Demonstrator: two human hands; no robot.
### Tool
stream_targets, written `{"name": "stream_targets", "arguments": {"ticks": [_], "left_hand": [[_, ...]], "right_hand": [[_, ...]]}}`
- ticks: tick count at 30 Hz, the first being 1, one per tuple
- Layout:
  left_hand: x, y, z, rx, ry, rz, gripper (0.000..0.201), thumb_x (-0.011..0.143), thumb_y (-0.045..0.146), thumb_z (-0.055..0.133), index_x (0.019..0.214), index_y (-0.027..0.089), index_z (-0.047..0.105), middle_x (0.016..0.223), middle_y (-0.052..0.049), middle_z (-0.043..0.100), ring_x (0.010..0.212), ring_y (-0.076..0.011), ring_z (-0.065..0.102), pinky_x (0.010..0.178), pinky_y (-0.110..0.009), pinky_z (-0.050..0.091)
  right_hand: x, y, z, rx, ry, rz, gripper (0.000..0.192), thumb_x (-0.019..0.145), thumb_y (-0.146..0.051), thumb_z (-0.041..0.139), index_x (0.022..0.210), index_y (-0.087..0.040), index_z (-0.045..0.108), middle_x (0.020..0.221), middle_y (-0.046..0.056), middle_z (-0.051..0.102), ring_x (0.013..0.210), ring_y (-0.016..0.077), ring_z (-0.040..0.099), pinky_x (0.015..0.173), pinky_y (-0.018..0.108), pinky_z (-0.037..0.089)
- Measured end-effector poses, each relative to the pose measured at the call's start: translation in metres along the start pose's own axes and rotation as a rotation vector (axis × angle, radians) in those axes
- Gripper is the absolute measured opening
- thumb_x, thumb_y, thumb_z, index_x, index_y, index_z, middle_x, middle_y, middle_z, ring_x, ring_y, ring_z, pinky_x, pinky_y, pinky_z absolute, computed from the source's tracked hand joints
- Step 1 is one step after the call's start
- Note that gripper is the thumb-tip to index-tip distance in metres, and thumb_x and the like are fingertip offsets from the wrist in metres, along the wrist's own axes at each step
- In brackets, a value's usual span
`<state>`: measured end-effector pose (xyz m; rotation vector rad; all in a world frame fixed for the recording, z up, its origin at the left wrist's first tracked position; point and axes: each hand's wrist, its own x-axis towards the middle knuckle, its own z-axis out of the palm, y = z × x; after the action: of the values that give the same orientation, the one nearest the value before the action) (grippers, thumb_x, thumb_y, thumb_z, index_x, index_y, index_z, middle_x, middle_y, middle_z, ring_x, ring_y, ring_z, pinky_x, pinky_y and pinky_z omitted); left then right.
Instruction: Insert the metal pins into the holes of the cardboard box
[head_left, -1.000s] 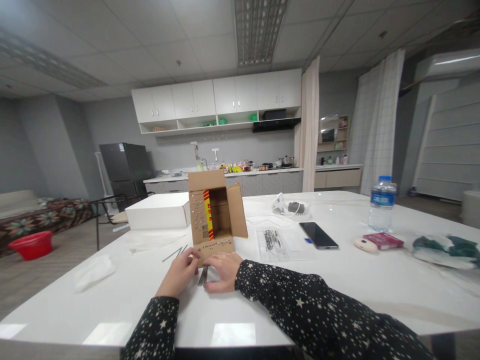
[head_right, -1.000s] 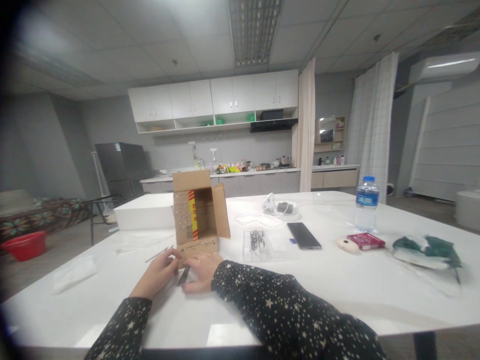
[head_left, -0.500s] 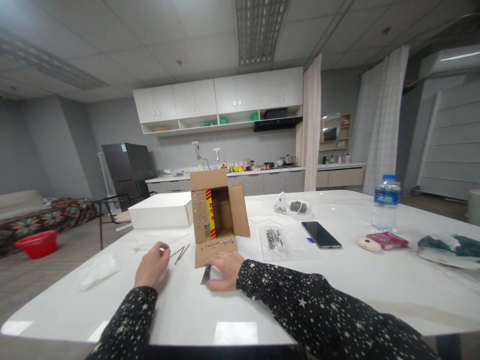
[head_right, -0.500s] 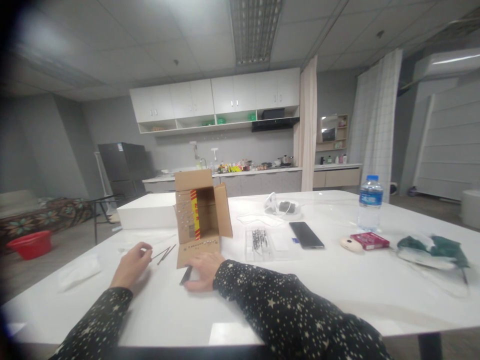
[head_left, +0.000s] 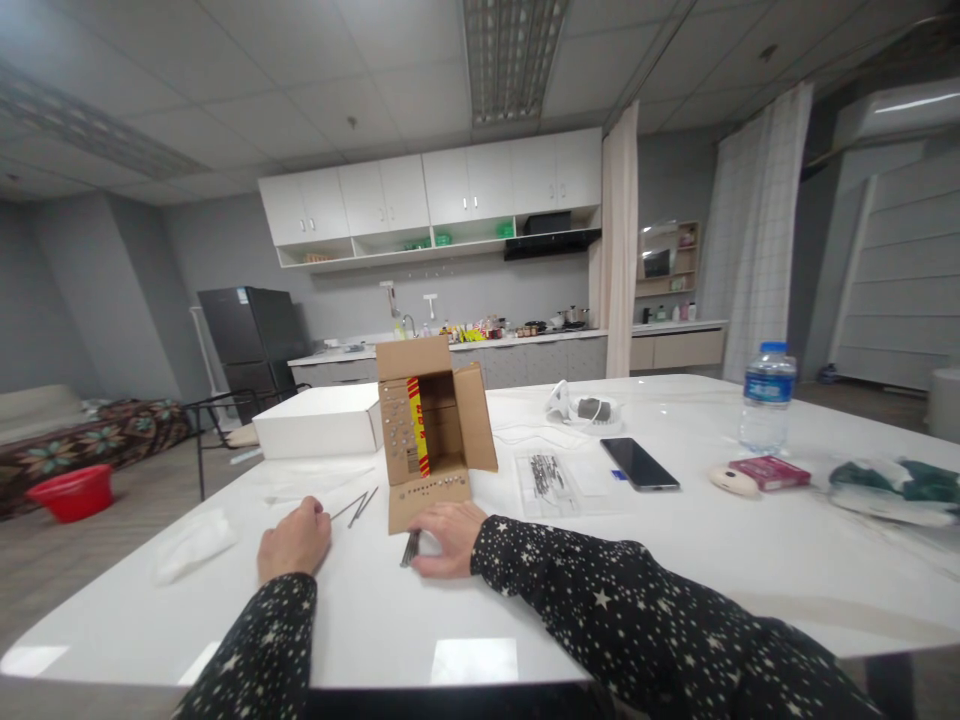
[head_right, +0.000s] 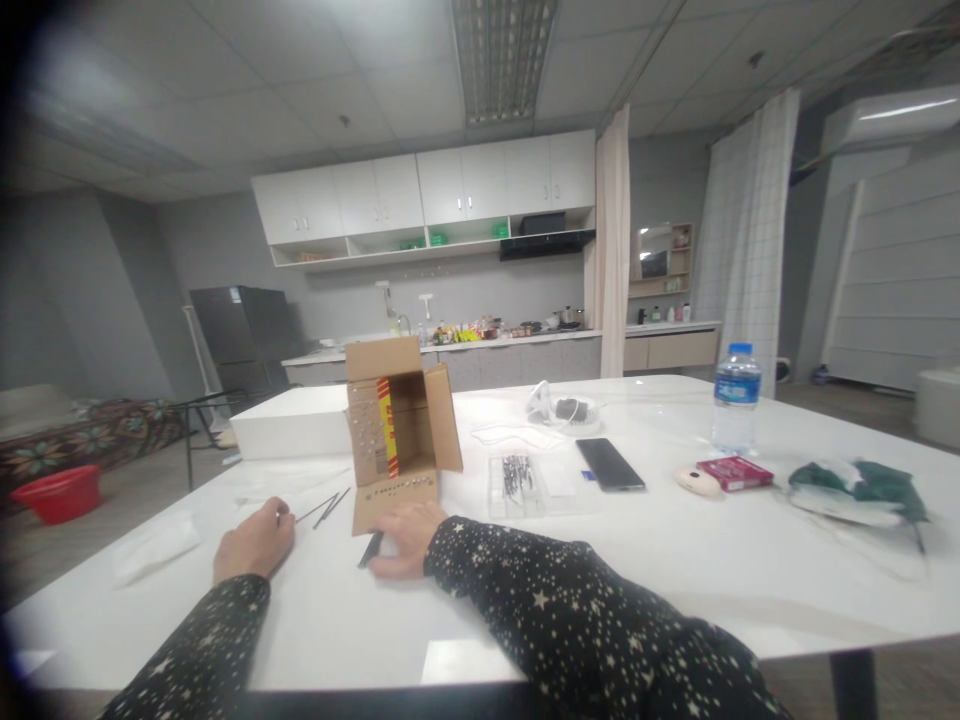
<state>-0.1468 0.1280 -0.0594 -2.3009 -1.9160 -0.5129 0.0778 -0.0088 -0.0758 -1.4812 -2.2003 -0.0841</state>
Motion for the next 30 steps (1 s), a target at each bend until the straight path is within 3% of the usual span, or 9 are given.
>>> {"name": "stream_targets", "arguments": {"ticks": [19,30], "left_hand": [[-0.005,0.003,-0.001,0.005,-0.047,-0.042,0.031,0.084,0.029,0.03,0.098,0.019,0.056,0.104,-0.017,0.067,0.095,-0.0305,0.063,0.074,-0.039,0.042],[-0.008,0.006,-0.004,-0.005,-0.043,-0.048,0.032,0.083,0.029,0.03,0.098,0.019,0.056,0.106,-0.017,0.067,0.093,-0.0312,0.063,0.073,-0.039,0.042]], "right_hand": [[-0.004,-0.004,-0.004,-0.01,-0.026,0.02,0.036,0.074,-0.041,0.059,0.107,-0.028,0.063,0.107,0.0,0.069,0.094,0.0202,0.064,0.076,0.029,0.047],[-0.006,-0.009,-0.011,-0.05,-0.017,0.028,0.025,0.082,-0.037,0.05,0.099,-0.027,0.065,0.101,-0.001,0.07,0.088,0.0185,0.065,0.07,0.027,0.046]]}}
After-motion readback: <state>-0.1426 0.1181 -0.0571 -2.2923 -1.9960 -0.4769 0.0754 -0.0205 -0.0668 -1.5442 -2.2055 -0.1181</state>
